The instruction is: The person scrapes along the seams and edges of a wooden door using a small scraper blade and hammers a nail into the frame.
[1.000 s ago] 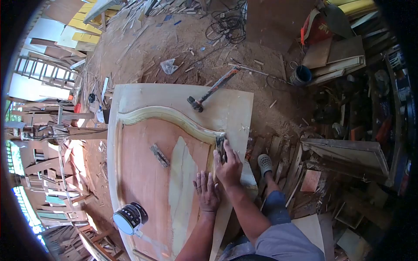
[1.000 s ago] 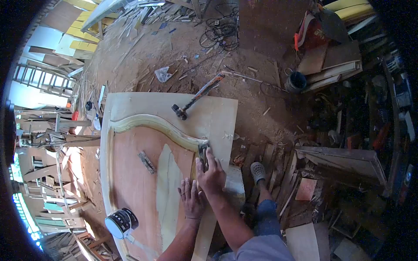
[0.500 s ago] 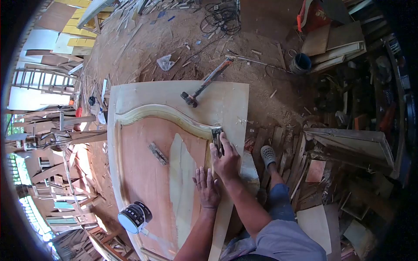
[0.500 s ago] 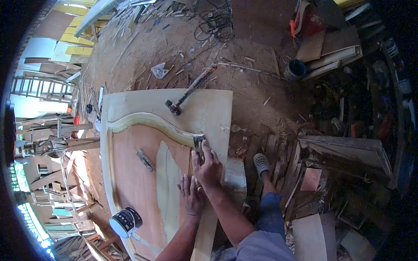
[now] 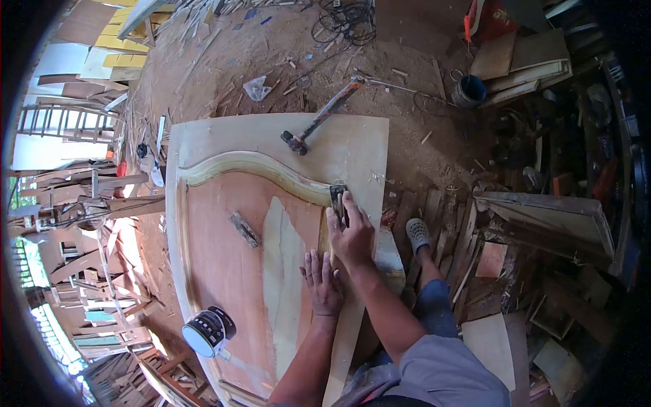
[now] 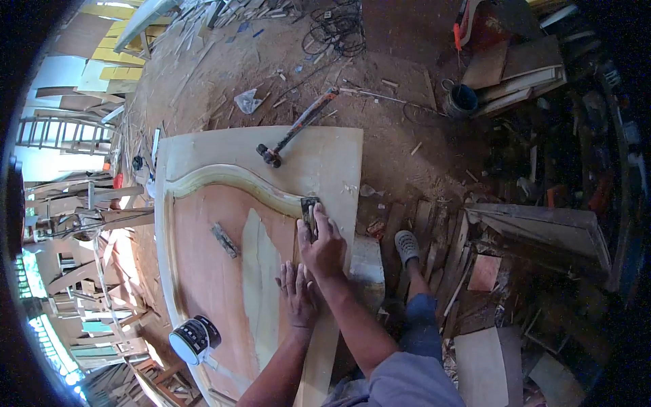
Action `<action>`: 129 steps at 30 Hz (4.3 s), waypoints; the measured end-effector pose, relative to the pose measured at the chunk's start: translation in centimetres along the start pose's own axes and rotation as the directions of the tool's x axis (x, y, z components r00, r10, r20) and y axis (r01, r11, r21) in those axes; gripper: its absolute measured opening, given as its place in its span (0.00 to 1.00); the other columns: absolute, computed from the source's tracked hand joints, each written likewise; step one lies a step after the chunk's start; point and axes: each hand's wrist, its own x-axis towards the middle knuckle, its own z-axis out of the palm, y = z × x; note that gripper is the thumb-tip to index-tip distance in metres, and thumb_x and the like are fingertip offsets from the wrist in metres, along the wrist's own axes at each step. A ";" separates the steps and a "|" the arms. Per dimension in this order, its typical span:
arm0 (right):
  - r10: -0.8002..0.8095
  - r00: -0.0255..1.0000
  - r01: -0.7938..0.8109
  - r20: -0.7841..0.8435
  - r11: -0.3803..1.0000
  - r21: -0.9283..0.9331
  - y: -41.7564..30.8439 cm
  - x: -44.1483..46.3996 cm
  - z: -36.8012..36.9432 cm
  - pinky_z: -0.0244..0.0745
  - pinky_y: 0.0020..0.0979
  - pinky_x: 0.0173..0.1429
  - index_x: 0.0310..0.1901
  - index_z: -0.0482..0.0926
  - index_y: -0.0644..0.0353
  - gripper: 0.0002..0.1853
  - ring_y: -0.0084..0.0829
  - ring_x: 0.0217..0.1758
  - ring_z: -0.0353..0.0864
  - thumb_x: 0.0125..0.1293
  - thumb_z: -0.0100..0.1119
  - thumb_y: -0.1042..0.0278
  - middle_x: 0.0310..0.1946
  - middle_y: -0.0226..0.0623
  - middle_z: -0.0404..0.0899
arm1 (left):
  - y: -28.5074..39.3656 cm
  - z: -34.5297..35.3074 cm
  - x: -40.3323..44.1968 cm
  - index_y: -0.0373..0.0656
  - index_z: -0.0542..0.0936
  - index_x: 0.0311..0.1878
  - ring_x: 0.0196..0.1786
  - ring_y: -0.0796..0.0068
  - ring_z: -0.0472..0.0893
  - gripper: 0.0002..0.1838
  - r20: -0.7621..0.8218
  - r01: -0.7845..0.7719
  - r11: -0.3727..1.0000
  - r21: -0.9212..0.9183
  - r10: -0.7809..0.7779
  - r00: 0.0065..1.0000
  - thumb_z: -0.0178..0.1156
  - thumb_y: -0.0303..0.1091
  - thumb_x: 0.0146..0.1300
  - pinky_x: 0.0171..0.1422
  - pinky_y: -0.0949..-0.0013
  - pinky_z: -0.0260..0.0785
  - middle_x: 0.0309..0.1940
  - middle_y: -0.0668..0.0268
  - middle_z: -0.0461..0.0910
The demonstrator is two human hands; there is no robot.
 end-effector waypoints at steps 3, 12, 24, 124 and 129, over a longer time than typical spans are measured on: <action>-0.026 0.999 0.027 -0.018 0.999 0.023 -0.2 -0.4 0.0 0.88 0.48 0.63 0.67 0.84 0.72 0.27 0.58 0.58 0.92 0.75 0.74 0.60 0.58 0.61 0.90 | 0.1 -0.2 1.0 0.41 0.71 0.84 0.92 0.38 0.56 0.29 -0.019 -0.013 1.000 0.011 0.013 1.000 0.53 0.42 0.86 0.96 0.33 0.38 0.88 0.41 0.61; -0.034 0.999 0.034 0.017 0.999 0.010 -0.3 0.1 -0.5 0.88 0.48 0.63 0.66 0.84 0.72 0.26 0.58 0.59 0.92 0.75 0.74 0.61 0.59 0.61 0.89 | 0.1 -0.1 1.0 0.42 0.71 0.84 0.92 0.38 0.56 0.29 -0.011 -0.007 1.000 0.009 0.007 1.000 0.52 0.42 0.87 0.96 0.34 0.37 0.88 0.41 0.61; -0.054 0.998 0.054 -0.012 0.997 0.058 0.4 0.3 0.1 0.88 0.48 0.66 0.66 0.84 0.73 0.27 0.58 0.62 0.91 0.74 0.74 0.62 0.60 0.62 0.89 | 0.1 -0.1 0.9 0.42 0.71 0.84 0.92 0.37 0.56 0.29 -0.039 -0.022 1.000 -0.007 0.022 0.999 0.53 0.41 0.87 0.96 0.33 0.38 0.88 0.41 0.62; -0.037 0.997 0.028 0.065 0.990 0.137 1.2 0.8 -0.8 0.87 0.47 0.67 0.63 0.86 0.76 0.26 0.58 0.61 0.92 0.74 0.74 0.62 0.59 0.62 0.90 | 0.4 -0.2 0.8 0.42 0.69 0.86 0.93 0.37 0.53 0.28 -0.015 -0.033 0.999 -0.008 0.033 0.999 0.50 0.39 0.88 0.96 0.35 0.37 0.89 0.41 0.59; -0.030 0.998 0.022 0.051 0.989 0.144 0.8 0.7 -0.9 0.86 0.48 0.67 0.62 0.86 0.75 0.25 0.59 0.60 0.92 0.73 0.75 0.62 0.58 0.62 0.90 | 0.3 -0.2 1.0 0.43 0.69 0.86 0.93 0.38 0.54 0.28 -0.033 -0.045 0.999 -0.013 0.045 0.998 0.50 0.39 0.88 0.96 0.34 0.37 0.89 0.41 0.58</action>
